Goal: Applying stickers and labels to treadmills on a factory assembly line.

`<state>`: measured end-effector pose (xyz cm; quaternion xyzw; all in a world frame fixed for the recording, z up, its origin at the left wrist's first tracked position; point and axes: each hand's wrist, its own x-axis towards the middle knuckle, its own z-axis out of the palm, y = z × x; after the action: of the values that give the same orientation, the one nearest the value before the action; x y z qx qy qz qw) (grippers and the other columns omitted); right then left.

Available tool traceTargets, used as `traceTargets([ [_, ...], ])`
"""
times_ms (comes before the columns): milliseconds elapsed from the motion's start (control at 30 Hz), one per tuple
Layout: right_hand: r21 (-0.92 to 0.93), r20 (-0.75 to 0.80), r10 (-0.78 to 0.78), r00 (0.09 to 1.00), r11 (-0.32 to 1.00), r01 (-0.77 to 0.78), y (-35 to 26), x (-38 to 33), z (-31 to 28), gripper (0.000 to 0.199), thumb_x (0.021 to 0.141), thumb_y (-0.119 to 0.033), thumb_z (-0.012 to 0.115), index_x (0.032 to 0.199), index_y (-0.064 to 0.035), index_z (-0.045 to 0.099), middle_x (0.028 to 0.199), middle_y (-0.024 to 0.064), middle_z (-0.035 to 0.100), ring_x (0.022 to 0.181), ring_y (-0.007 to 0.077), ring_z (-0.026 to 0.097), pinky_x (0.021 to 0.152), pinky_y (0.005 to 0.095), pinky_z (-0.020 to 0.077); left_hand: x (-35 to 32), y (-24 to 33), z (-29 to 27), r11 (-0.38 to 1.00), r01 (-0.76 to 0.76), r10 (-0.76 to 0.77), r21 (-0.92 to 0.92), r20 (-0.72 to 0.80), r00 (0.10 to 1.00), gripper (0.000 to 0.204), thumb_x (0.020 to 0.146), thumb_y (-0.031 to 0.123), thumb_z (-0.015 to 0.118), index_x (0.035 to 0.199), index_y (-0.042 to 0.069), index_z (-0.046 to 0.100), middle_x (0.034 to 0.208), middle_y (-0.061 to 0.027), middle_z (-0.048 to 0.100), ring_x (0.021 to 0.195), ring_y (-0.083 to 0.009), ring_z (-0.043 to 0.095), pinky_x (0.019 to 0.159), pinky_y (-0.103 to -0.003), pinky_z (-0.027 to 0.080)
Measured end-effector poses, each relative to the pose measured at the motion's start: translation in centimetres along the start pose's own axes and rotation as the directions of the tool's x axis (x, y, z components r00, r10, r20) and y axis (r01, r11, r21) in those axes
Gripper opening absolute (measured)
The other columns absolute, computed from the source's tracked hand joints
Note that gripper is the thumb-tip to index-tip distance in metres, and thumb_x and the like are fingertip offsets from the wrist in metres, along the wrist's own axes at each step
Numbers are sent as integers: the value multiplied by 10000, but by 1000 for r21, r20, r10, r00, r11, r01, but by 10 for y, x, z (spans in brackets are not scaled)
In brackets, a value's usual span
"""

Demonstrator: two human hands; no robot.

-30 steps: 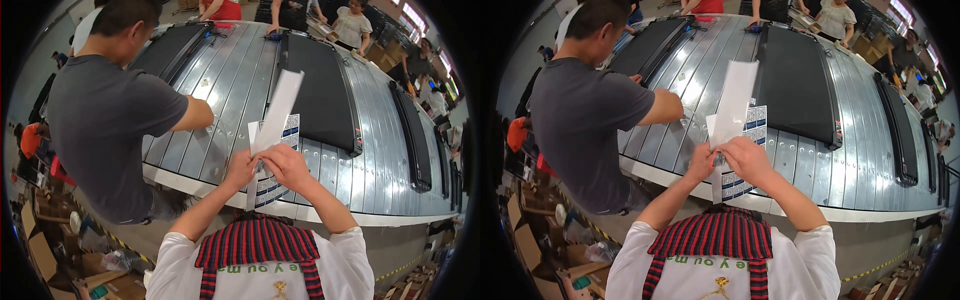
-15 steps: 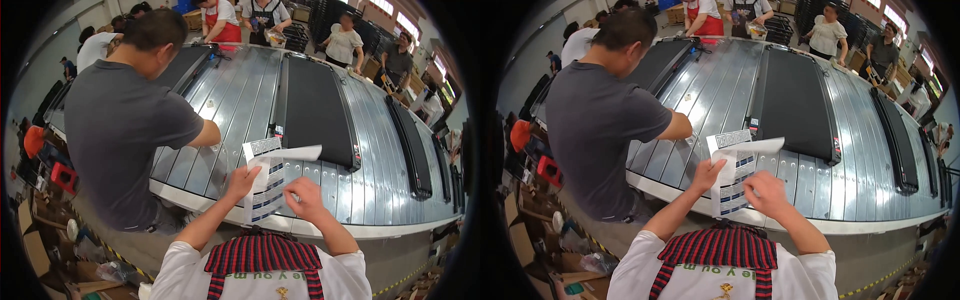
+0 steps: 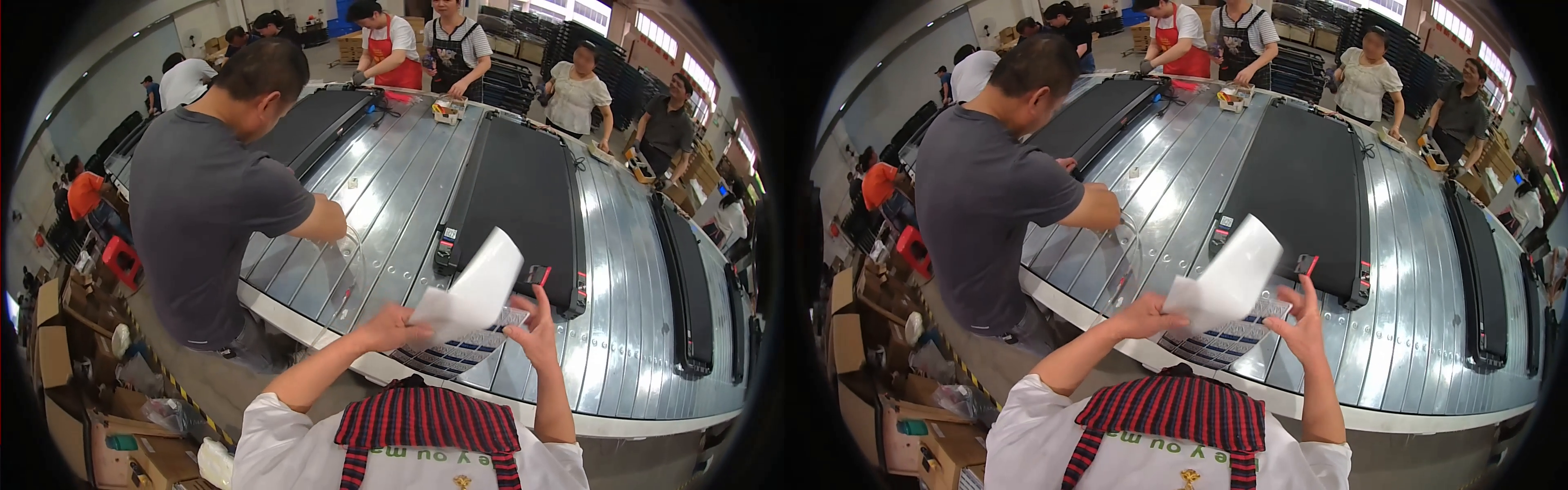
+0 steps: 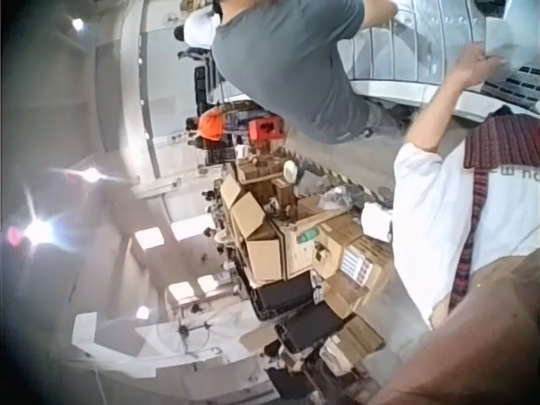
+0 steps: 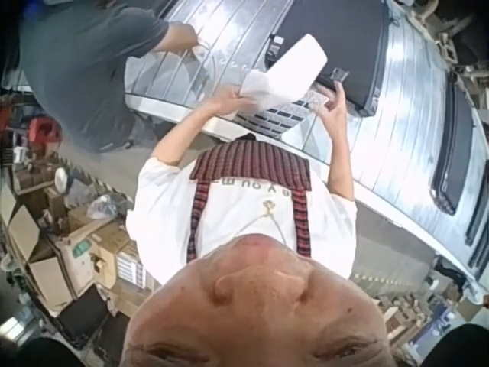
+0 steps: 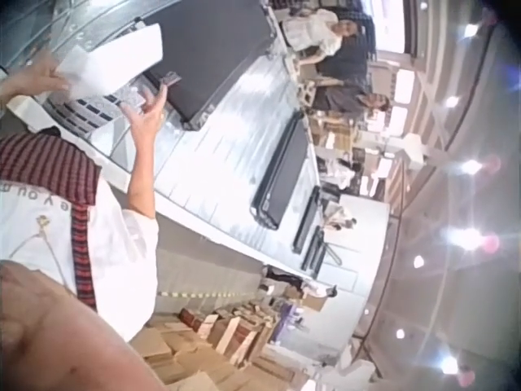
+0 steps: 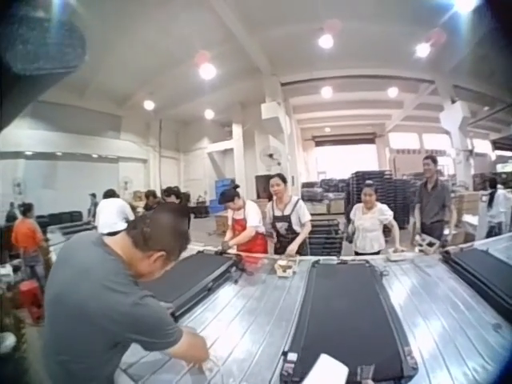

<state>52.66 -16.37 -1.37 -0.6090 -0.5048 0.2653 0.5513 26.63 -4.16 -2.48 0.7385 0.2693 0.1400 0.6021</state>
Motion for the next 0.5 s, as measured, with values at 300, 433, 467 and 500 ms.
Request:
traceTargets([
  [300,580,177,44,983,803,-140,17,14,3,579,692,72,599,1208,0,345,826,83,614,771,117,578,687,215,457,3,-31,52,990,-24,-4,-138,-196,981,281,747,220,650,956,37,606,800,-10,613,757,-68,519,693,-242,435],
  [433,543,184,-3,983,834,-99,18,20,14,599,691,72,605,1221,10,331,808,70,606,748,115,581,657,218,472,-5,-37,62,967,50,-121,-248,-282,952,273,749,182,649,961,16,601,824,-16,614,802,-81,527,730,-242,433],
  [467,535,222,-20,975,838,-105,21,21,17,601,696,72,606,1223,4,326,808,70,603,741,107,576,652,212,464,-9,-41,62,967,57,-130,-249,-287,949,273,749,182,649,961,16,601,824,-16,614,802,-81,527,730,-242,433],
  [500,538,229,-17,973,836,-112,22,21,18,601,696,72,606,1223,4,326,808,70,603,741,107,576,652,212,464,-13,-47,61,977,91,-150,-195,-314,937,266,757,188,638,961,22,600,817,-26,615,790,-78,526,718,-240,433],
])
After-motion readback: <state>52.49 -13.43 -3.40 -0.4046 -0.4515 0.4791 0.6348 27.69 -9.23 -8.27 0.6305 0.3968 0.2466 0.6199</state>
